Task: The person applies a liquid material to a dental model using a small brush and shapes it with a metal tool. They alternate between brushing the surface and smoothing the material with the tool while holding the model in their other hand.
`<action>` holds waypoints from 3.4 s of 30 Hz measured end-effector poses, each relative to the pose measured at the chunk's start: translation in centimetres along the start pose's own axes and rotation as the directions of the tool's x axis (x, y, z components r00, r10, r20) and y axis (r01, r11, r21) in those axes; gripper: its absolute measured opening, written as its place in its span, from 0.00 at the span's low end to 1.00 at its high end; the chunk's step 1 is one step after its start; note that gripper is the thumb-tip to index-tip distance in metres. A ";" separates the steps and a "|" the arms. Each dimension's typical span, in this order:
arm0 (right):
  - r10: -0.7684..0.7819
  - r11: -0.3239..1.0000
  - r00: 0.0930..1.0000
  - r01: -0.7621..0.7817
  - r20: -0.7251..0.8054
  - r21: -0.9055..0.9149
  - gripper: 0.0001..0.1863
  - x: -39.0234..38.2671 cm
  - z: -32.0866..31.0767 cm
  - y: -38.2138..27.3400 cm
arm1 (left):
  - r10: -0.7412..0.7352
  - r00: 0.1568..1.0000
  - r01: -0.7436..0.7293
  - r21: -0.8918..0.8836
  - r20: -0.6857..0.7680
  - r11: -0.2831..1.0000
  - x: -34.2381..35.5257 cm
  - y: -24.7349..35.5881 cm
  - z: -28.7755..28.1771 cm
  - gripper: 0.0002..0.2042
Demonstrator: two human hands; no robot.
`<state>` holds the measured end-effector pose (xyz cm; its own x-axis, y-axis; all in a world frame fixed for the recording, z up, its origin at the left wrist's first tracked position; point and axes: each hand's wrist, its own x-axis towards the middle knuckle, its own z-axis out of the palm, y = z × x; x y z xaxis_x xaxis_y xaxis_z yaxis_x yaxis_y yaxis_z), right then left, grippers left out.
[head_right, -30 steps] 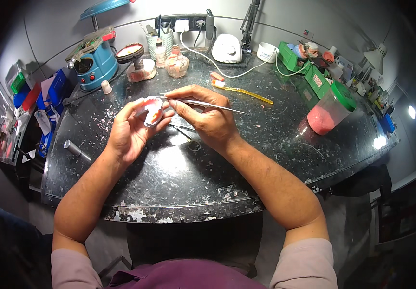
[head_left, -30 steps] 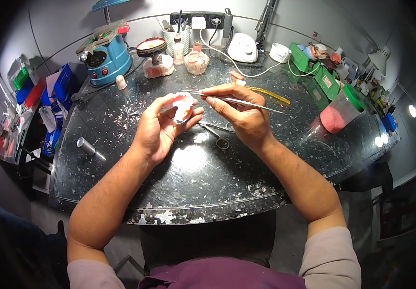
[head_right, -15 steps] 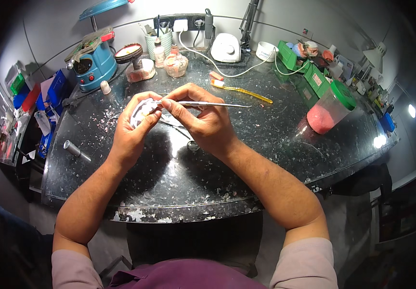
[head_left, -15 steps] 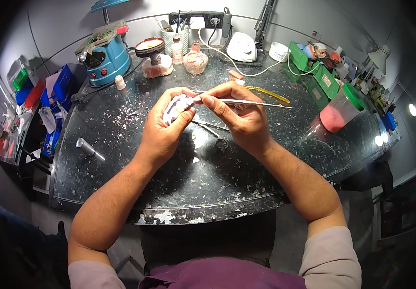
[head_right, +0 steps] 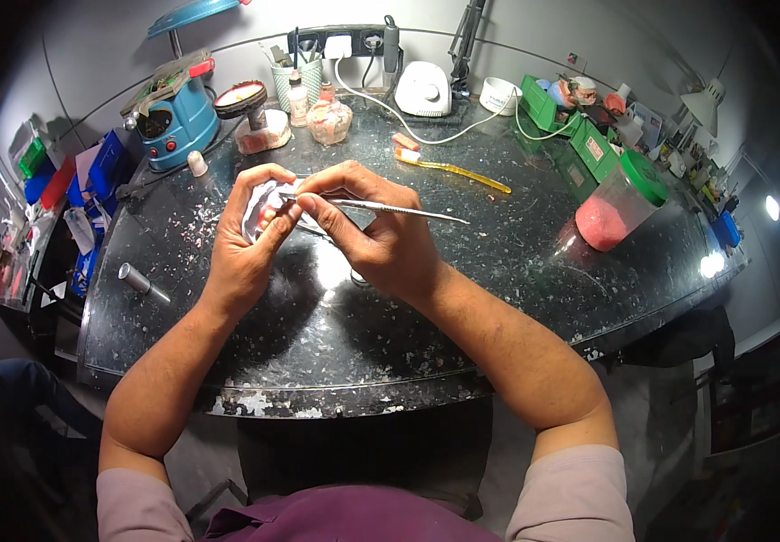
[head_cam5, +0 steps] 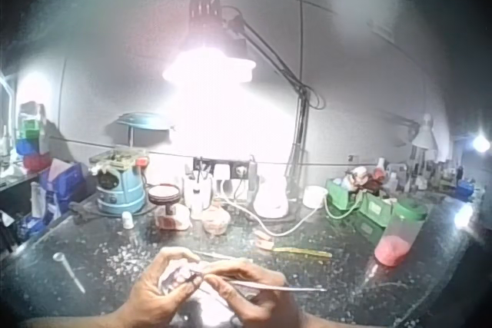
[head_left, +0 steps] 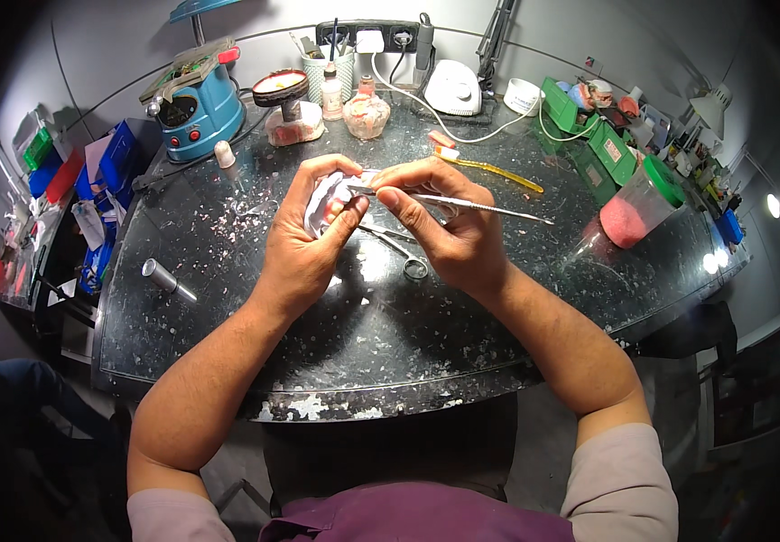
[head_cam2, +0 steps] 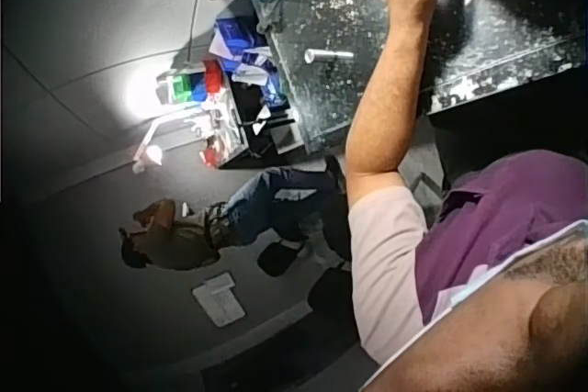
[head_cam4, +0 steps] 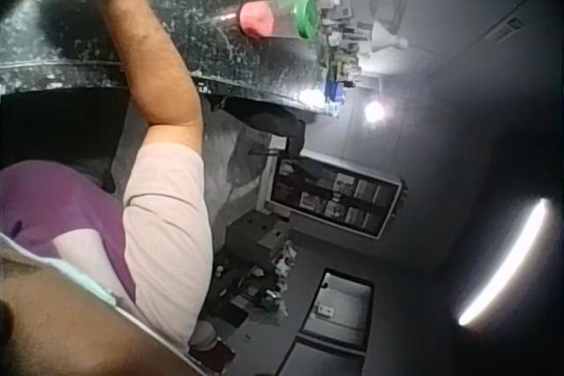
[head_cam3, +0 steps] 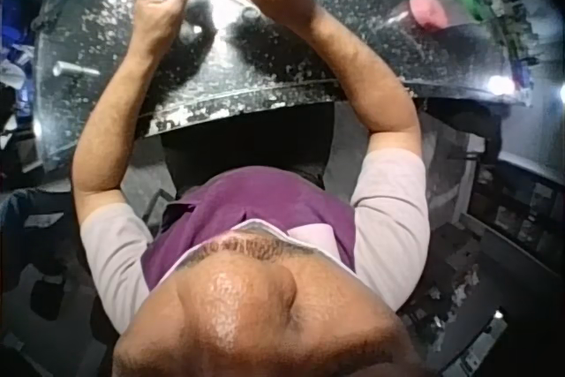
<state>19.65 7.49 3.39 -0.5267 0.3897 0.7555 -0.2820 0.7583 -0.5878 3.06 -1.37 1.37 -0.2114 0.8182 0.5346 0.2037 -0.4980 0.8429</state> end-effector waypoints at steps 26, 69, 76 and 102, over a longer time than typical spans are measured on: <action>0.046 0.989 0.997 -0.036 -0.065 0.142 0.06 -0.7 0.9 0.0 | 0.026 0.994 -0.025 -0.016 0.108 1.000 -0.3 0.3 0.5 0.28; 0.066 0.986 0.997 -0.069 0.025 0.153 0.05 -0.5 1.0 0.0 | -0.035 0.995 0.028 0.071 0.096 0.997 -0.6 -0.4 -0.3 0.28; -0.037 0.997 0.999 0.034 0.039 0.076 0.04 -0.2 0.9 -0.4 | -0.079 0.993 0.072 0.074 0.089 0.995 -0.6 -0.2 -0.3 0.28; -0.133 0.991 0.991 0.132 0.025 0.025 0.05 -0.3 1.2 -0.2 | -0.132 0.989 0.131 0.007 0.067 0.991 -0.5 0.6 -0.1 0.27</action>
<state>18.90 6.60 2.90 -0.5043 0.2725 0.8194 -0.3690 0.7899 -0.4897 3.23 -2.10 1.59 -0.1719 0.8941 0.4136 0.1806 -0.3842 0.9054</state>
